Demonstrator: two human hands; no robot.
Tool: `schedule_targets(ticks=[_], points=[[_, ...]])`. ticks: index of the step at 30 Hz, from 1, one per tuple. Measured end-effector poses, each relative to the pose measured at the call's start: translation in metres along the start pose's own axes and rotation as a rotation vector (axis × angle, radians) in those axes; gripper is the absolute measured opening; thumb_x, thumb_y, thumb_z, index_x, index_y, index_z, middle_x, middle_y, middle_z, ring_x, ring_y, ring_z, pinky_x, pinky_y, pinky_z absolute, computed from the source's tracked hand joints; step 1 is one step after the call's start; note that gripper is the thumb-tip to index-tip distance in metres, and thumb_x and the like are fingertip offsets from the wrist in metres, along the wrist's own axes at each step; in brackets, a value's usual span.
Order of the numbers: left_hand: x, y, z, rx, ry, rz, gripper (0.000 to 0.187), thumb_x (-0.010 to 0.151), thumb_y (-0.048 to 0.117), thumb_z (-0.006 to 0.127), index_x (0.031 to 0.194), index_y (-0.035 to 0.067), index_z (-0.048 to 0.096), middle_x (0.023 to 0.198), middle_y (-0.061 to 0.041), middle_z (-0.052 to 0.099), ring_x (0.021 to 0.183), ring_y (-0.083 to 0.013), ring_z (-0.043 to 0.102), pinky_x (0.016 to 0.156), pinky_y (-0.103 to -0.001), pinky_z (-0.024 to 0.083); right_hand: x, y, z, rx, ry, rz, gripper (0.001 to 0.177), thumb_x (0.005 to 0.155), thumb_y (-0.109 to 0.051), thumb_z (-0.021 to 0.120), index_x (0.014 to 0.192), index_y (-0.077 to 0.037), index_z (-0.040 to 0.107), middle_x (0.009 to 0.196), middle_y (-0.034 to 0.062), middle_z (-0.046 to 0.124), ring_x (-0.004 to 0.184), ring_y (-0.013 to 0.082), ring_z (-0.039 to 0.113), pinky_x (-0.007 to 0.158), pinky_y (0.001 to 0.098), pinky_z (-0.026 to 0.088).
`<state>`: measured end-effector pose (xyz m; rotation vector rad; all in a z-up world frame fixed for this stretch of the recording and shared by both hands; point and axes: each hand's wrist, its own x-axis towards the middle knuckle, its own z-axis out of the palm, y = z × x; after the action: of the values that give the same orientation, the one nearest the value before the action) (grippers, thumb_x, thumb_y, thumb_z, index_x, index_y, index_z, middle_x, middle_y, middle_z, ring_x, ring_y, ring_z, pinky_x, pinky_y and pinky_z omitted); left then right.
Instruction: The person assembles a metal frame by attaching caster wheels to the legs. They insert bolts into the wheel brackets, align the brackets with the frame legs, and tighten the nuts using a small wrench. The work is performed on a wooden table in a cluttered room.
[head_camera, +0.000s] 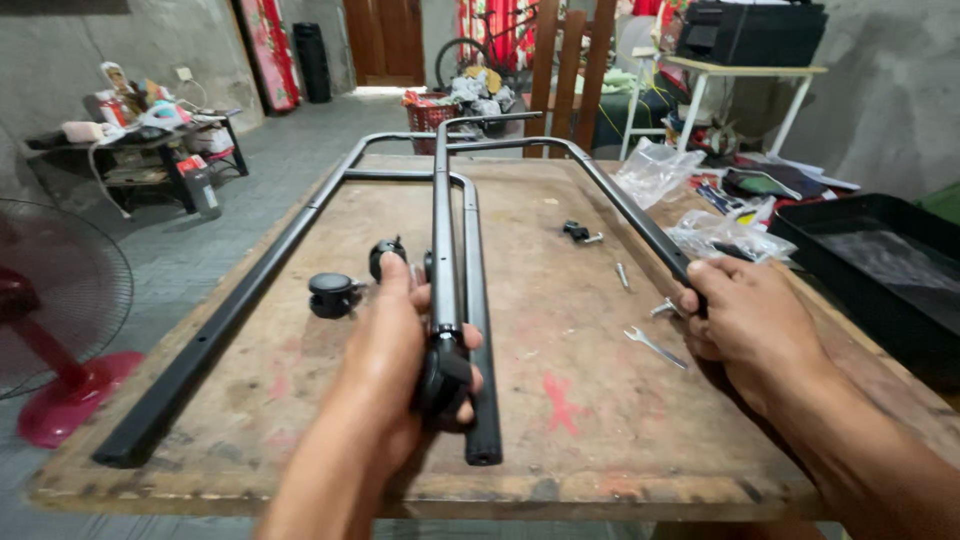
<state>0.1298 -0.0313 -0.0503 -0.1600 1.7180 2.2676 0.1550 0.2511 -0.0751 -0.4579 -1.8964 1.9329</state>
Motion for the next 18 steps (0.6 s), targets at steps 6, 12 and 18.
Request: schedule_targets(ticks=[6, 12, 18], points=[[0.005, 0.005, -0.003, -0.018, -0.027, -0.093, 0.035, 0.103, 0.039, 0.046, 0.105, 0.006, 0.059, 0.075, -0.01, 0.067, 0.052, -0.0225, 0.06, 0.048, -0.041, 0.051, 0.01, 0.005, -0.006, 0.018, 0.018, 0.04, 0.015, 0.102, -0.016, 0.051, 0.094, -0.004, 0.055, 0.069, 0.0036, 0.05, 0.043, 0.011, 0.033, 0.038, 0.0286, 0.023], [0.003, 0.005, -0.006, -0.042, -0.037, -0.149, 0.04, 0.1, 0.039, 0.053, 0.093, 0.002, 0.064, 0.068, -0.011, 0.064, 0.052, -0.0236, 0.06, 0.05, -0.039, 0.053, 0.007, 0.001, -0.001, -0.433, 0.1, 0.02, 0.028, 0.104, -0.024, 0.055, 0.102, 0.0, 0.067, 0.072, 0.0178, 0.061, 0.047, 0.0222, 0.045, 0.041, 0.037, 0.033], [0.0, 0.012, -0.017, 0.536, 0.072, 0.183, 0.044, 0.096, 0.04, 0.064, 0.092, -0.002, 0.078, 0.073, -0.014, 0.072, 0.056, -0.019, 0.062, 0.054, -0.034, 0.051, -0.005, -0.018, -0.004, -1.078, 0.136, 0.045, 0.036, 0.099, -0.037, 0.061, 0.119, -0.013, 0.078, 0.09, 0.016, 0.075, 0.074, 0.0309, 0.072, 0.072, 0.0433, 0.056]])
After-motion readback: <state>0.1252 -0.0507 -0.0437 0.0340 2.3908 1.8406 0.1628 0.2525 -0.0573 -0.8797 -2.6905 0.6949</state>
